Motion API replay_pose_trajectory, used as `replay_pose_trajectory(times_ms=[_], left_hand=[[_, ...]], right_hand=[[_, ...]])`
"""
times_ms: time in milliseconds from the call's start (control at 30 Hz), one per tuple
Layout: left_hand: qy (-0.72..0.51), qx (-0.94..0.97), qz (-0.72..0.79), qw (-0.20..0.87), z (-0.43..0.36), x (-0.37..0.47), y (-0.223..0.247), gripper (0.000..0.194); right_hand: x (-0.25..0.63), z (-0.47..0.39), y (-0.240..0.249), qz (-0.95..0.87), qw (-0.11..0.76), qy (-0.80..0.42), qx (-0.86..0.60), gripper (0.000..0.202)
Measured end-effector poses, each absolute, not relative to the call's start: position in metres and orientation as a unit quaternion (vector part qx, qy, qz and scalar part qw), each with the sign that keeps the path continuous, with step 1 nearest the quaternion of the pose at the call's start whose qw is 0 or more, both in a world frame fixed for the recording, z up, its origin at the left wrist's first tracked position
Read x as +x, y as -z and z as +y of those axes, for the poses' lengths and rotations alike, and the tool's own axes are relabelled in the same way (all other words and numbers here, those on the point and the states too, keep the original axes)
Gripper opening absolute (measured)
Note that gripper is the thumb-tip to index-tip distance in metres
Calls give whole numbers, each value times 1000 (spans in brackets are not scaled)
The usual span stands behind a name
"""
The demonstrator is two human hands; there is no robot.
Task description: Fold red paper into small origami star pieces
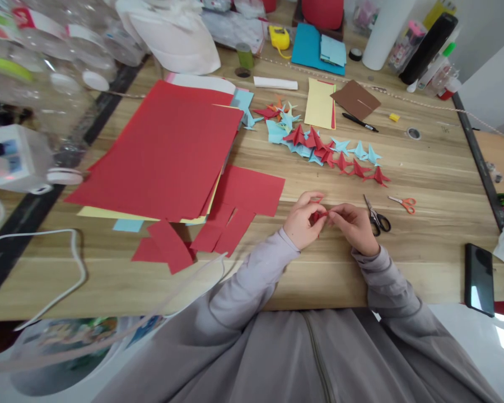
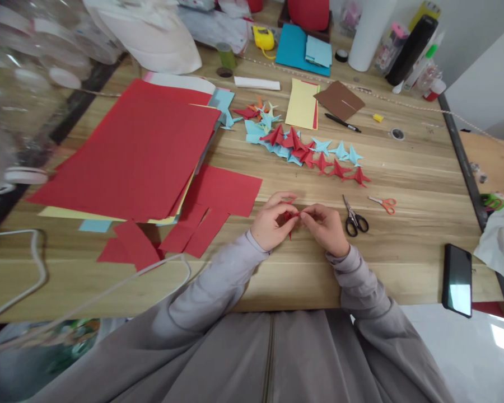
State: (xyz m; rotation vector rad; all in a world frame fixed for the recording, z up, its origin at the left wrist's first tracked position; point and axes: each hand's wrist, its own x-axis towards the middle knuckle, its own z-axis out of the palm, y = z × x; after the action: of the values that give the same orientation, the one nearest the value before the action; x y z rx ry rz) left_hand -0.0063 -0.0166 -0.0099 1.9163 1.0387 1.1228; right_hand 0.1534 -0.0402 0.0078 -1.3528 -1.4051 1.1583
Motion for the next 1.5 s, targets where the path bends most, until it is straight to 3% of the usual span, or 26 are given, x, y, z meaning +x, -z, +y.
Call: replay_pose_trajectory(times_ms=[233,500,967,1233,1500], left_hand=[[-431,734,400,340,-18,-6,10,5],[-440,728,410,331,-18,-3,13,9],[-443,733,403,322,-17,-5,14,7],[-465,696,421,350,-14,-4,16,5],[-468,688,429,352,-12,-5,17,7]], right_hand=[[153,-41,-4,-569,429,-460,-530,21],[154,-40,-4,-659,372,-370,-540,13],[146,-44,-2,-628,399,-342,-574,15],[148,-39,0,-524,462,-489,-523,26],[148,-39,-4,-463,488,-535,-510,26]])
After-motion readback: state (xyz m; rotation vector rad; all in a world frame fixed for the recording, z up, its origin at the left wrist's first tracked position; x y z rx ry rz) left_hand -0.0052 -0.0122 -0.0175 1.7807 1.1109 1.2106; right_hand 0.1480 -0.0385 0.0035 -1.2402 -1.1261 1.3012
